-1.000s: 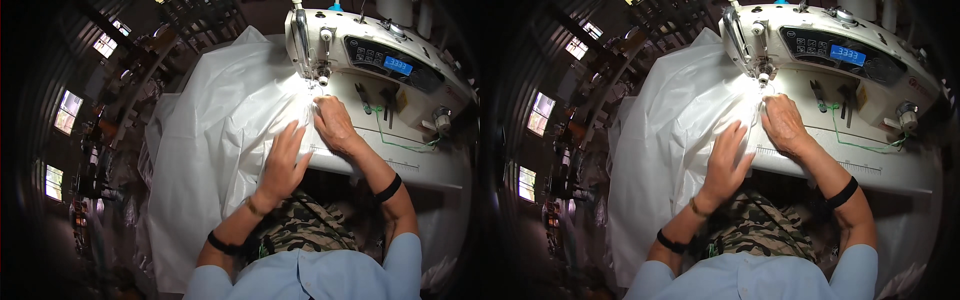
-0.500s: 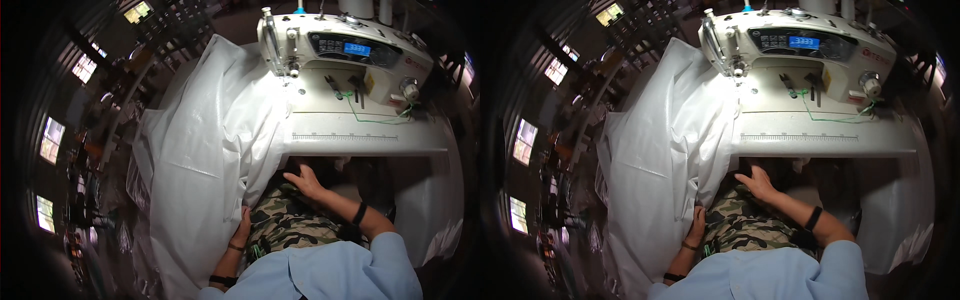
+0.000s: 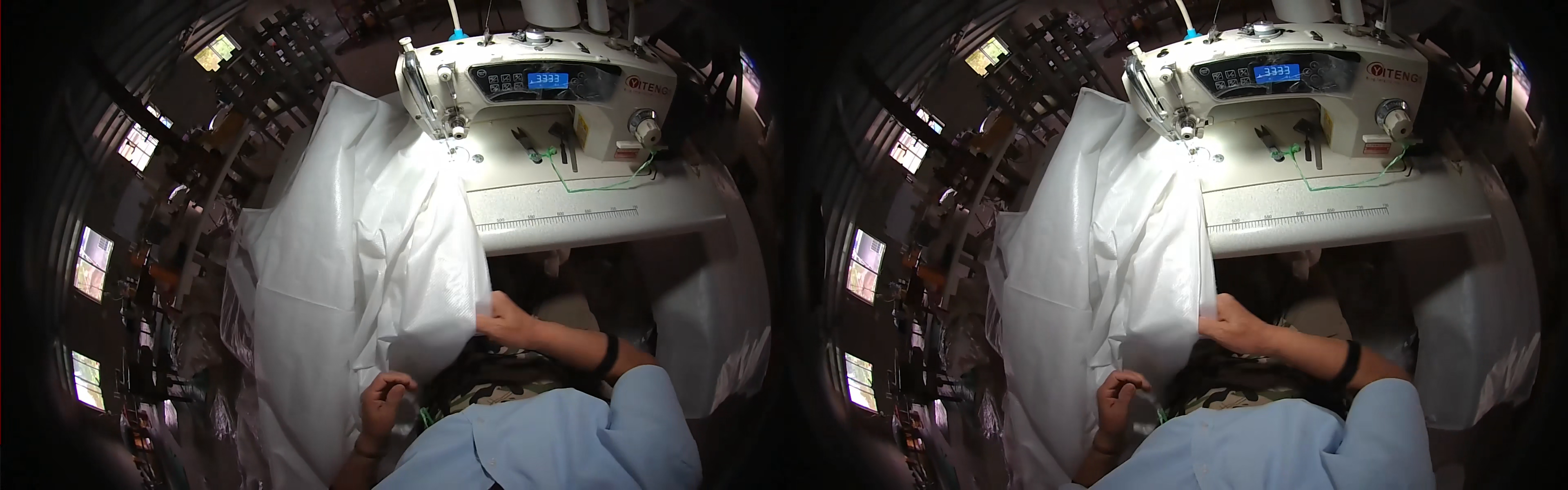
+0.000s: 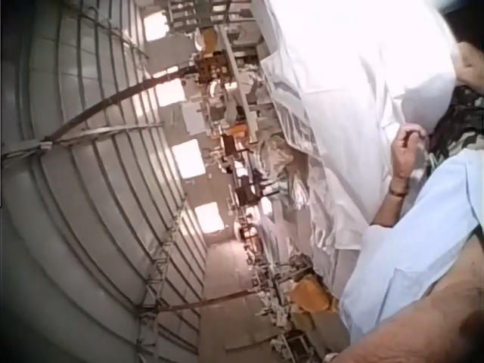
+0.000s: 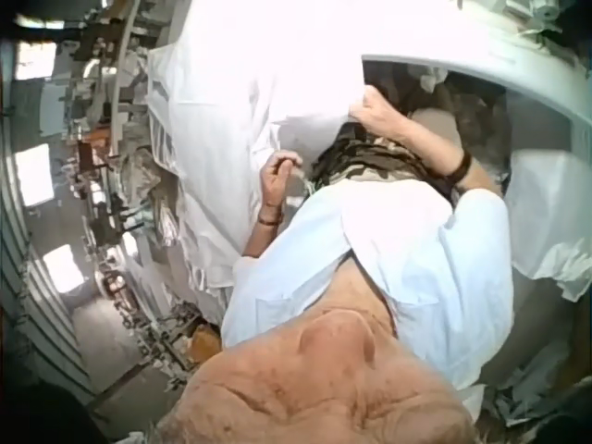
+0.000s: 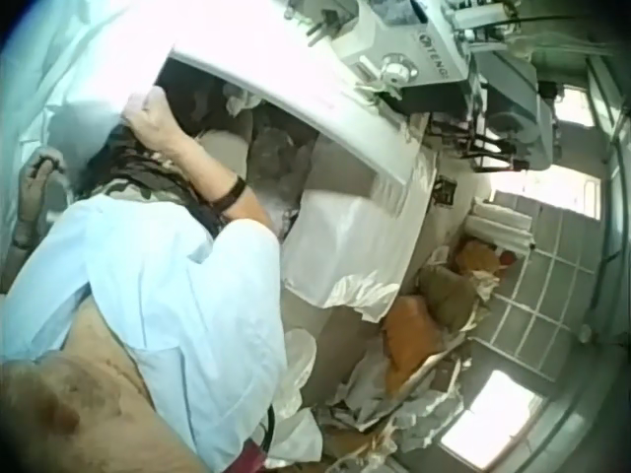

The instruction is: Operating an industrial sewing machine to join edges of a large white plastic sheet.

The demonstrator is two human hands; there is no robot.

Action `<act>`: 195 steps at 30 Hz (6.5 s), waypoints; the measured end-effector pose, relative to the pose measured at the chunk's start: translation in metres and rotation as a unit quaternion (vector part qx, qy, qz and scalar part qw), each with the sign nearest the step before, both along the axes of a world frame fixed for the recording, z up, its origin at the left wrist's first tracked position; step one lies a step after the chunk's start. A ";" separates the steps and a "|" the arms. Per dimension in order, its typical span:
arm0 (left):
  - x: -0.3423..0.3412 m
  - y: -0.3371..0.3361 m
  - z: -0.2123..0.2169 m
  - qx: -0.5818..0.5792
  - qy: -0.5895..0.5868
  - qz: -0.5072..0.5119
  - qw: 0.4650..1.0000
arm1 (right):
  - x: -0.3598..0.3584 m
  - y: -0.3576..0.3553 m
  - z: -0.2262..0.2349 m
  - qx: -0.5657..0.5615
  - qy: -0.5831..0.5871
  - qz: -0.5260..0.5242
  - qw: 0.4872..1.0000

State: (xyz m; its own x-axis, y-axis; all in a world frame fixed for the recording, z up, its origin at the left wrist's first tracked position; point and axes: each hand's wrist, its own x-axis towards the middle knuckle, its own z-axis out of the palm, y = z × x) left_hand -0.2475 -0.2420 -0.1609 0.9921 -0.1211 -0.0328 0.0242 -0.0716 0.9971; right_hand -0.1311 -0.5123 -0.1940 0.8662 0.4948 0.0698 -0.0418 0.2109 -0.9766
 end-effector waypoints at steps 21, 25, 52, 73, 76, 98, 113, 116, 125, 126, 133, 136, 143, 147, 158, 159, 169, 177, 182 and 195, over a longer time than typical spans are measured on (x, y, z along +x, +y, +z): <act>-0.009 0.016 0.015 0.240 0.101 -0.274 0.926 | -0.058 -0.004 -0.012 -0.058 0.155 0.308 0.937; 0.003 0.001 0.021 0.377 0.060 -0.240 0.892 | -0.066 0.001 -0.005 0.019 0.163 0.244 0.956; 0.064 -0.066 0.077 0.051 -0.040 0.022 0.998 | -0.033 0.057 0.038 0.025 -0.050 -0.243 0.968; 0.054 -0.091 0.038 0.211 -0.176 0.024 0.961 | -0.048 -0.027 -0.019 -0.088 0.020 -0.323 0.942; 0.051 -0.093 0.039 0.240 -0.233 0.032 0.942 | -0.057 -0.019 -0.018 -0.083 0.040 -0.229 0.969; 0.043 -0.069 0.026 -0.056 -0.019 0.005 0.998 | -0.047 0.029 0.051 -0.240 -0.504 -0.118 0.821; 0.037 -0.080 0.029 0.096 -0.150 0.067 0.982 | -0.067 0.006 -0.002 -0.056 -0.219 -0.266 0.937; 0.038 -0.082 0.033 0.120 -0.201 0.073 0.969 | -0.071 0.012 -0.002 0.008 -0.109 -0.277 0.955; 0.040 -0.088 0.041 0.173 -0.308 0.057 0.934 | -0.068 0.014 0.004 -0.026 -0.223 -0.284 0.932; 0.040 -0.088 0.041 0.184 -0.316 0.055 0.929 | -0.065 0.014 0.006 -0.085 -0.353 -0.284 0.887; 0.041 -0.089 0.038 0.182 -0.311 0.055 0.931 | -0.062 0.014 0.022 -0.148 -0.366 -0.261 0.881; 0.040 -0.090 0.038 0.176 -0.306 0.061 0.934 | -0.058 0.015 0.021 -0.132 -0.373 -0.282 0.874; 0.040 -0.089 0.041 0.189 -0.307 0.045 0.932 | -0.049 0.013 0.033 -0.176 -0.482 -0.220 0.830; 0.041 -0.089 0.038 0.165 -0.298 0.053 0.939 | -0.048 0.019 0.040 -0.175 -0.517 -0.219 0.808; 0.047 -0.074 0.034 -0.104 0.003 -0.024 0.994 | -0.052 0.023 0.044 -0.232 -0.548 -0.177 0.784; 0.048 -0.073 0.033 -0.126 0.035 -0.030 0.991 | -0.052 0.024 0.045 -0.234 -0.549 -0.175 0.783; 0.052 -0.073 0.025 0.082 -0.048 0.053 0.994 | -0.036 0.008 0.014 -0.160 -0.301 -0.163 0.926; 0.058 -0.075 0.037 0.259 -0.359 0.038 0.896 | 0.050 0.084 -0.095 0.155 0.114 -0.056 0.980; 0.060 -0.070 0.018 0.218 -0.318 -0.029 0.922 | 0.077 0.130 -0.102 0.113 0.139 -0.061 0.982; 0.111 -0.022 0.109 0.393 -0.471 -0.109 0.782 | 0.179 0.194 -0.068 -0.026 0.041 -0.126 0.991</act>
State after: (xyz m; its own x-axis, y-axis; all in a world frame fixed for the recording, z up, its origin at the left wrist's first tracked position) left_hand -0.1369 -0.2637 -0.0524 0.5796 -0.6002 0.5512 -0.7928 -0.5718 0.2109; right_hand 0.0479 -0.3184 -0.2622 0.9642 0.2639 -0.0261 -0.0744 0.1747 -0.9818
